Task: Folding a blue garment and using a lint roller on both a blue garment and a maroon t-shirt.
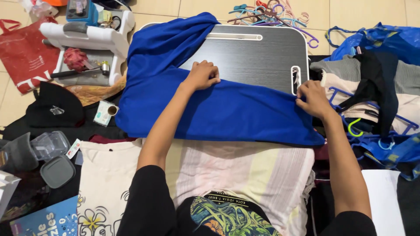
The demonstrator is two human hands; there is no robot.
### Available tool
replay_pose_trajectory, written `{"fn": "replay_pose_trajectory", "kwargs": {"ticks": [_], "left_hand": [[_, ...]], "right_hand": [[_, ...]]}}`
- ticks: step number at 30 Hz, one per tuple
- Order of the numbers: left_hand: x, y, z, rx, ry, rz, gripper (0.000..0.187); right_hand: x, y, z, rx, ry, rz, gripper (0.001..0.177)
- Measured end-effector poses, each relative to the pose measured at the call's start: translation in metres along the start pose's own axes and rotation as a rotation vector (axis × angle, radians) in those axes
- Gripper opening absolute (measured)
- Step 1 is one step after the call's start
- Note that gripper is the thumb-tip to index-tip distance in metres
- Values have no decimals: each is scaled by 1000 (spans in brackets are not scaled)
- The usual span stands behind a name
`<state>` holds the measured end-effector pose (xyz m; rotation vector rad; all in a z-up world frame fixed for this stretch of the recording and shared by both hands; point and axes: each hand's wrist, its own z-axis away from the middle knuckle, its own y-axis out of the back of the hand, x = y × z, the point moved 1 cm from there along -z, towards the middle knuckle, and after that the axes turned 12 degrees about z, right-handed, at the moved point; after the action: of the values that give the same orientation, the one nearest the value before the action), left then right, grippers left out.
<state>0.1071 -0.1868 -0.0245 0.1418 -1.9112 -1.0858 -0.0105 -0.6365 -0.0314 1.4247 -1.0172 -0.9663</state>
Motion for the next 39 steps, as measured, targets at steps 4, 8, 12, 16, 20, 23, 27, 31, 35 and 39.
{"fn": "replay_pose_trajectory", "kwargs": {"ticks": [4,8,12,16,20,23,27,31,35,39], "left_hand": [[-15,-10,3,-9,89,92,15],[3,-19,17,83,47,106,11],[15,-26,20,206,-92,-157,12],[25,-56,17,319,-215,-325,25],[99,-134,7,210,-242,-105,27],[131,-175,-2,133,-144,55,53],[141,-178,-6,56,-54,-124,87],[144,-174,-6,-2,-21,-164,92],[136,-181,1,-19,2,-187,92],[137,-157,37,127,-77,94,83]], "right_hand": [[6,-4,0,-1,-23,-205,35],[12,-5,3,-107,15,-114,25],[31,-17,13,-88,-89,-39,28],[35,-16,14,-120,-187,-52,35],[40,-17,15,-95,-237,-232,27],[41,-27,16,-92,-357,-94,25],[6,-12,24,135,-432,199,25],[-65,-13,19,356,-382,46,46],[-105,-34,24,222,-250,-69,65],[-118,-20,34,188,-300,-42,67]]}}
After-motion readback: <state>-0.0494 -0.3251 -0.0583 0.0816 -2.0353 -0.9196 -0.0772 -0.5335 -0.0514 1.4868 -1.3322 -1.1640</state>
